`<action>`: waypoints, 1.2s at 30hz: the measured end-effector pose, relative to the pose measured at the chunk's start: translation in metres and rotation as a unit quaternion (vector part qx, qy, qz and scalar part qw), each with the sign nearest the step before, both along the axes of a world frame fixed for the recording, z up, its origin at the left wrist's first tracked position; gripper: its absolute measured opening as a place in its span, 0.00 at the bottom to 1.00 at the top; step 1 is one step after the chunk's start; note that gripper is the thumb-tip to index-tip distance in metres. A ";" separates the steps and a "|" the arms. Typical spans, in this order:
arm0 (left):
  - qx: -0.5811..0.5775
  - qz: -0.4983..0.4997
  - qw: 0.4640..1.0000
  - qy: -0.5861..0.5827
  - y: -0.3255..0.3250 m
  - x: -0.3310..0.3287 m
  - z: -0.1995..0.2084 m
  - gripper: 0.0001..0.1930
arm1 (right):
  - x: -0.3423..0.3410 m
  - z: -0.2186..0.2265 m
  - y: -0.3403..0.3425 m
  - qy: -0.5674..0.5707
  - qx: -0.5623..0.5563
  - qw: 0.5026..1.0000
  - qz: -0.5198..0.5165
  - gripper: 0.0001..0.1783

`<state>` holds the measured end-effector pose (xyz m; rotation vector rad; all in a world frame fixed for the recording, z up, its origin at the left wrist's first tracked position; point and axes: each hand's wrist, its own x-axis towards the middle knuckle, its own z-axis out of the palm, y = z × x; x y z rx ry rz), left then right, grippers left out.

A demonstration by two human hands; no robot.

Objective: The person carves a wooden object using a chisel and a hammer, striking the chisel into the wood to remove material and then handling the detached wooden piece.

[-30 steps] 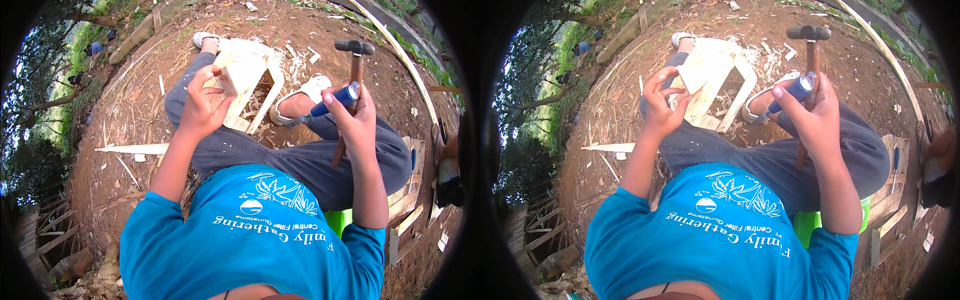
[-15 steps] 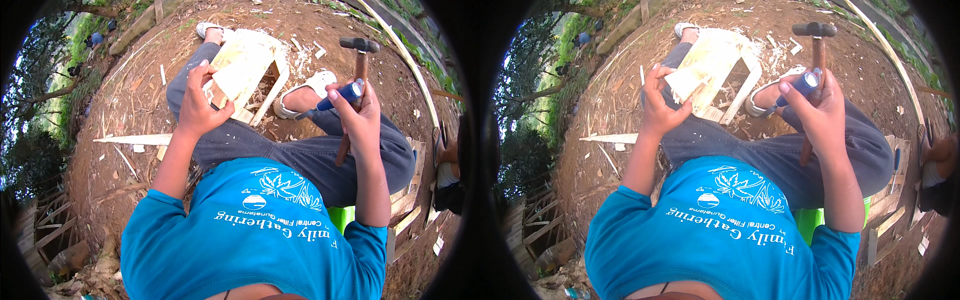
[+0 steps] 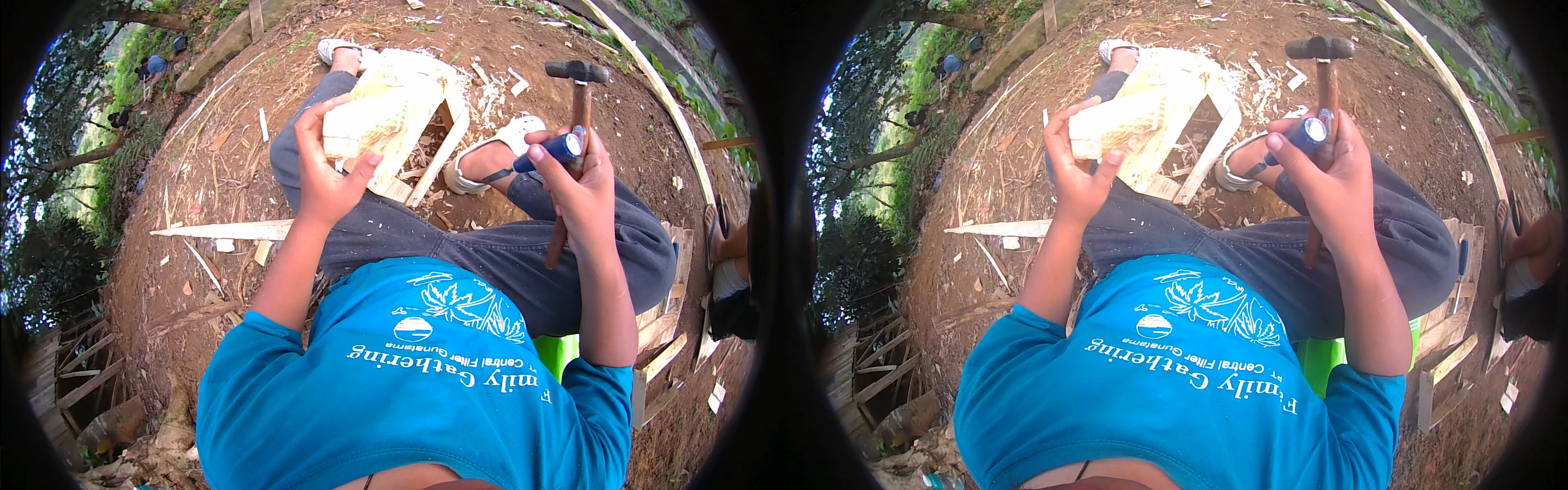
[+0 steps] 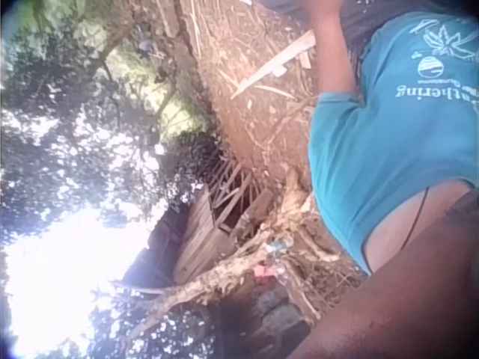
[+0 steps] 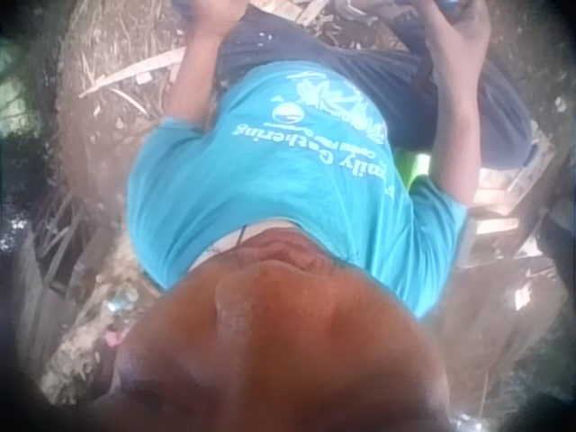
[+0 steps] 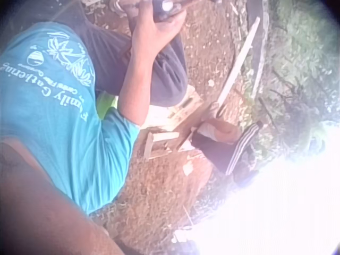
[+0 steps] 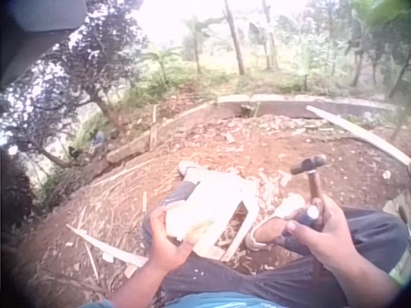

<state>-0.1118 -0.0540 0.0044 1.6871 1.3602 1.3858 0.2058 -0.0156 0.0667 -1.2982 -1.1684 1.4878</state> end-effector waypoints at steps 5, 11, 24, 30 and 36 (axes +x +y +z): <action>-0.027 -0.061 0.996 0.065 -0.010 0.005 0.003 0.40 | 0.003 0.001 -0.001 -0.008 0.001 1.000 -0.003 0.18; 0.022 -0.178 0.974 0.138 -0.026 0.028 -0.005 0.34 | 0.005 -0.002 0.000 -0.030 0.002 0.999 -0.010 0.19; 0.142 -0.057 0.940 0.305 -0.053 0.036 -0.013 0.25 | 0.003 -0.009 -0.001 -0.034 0.006 0.999 -0.006 0.18; 0.139 -0.048 0.935 0.322 -0.061 0.030 -0.017 0.25 | 0.002 -0.009 0.000 -0.038 -0.002 0.999 0.001 0.18; 0.144 -0.045 0.937 0.317 -0.061 0.030 -0.017 0.26 | 0.002 -0.010 0.000 -0.042 0.007 0.999 0.002 0.17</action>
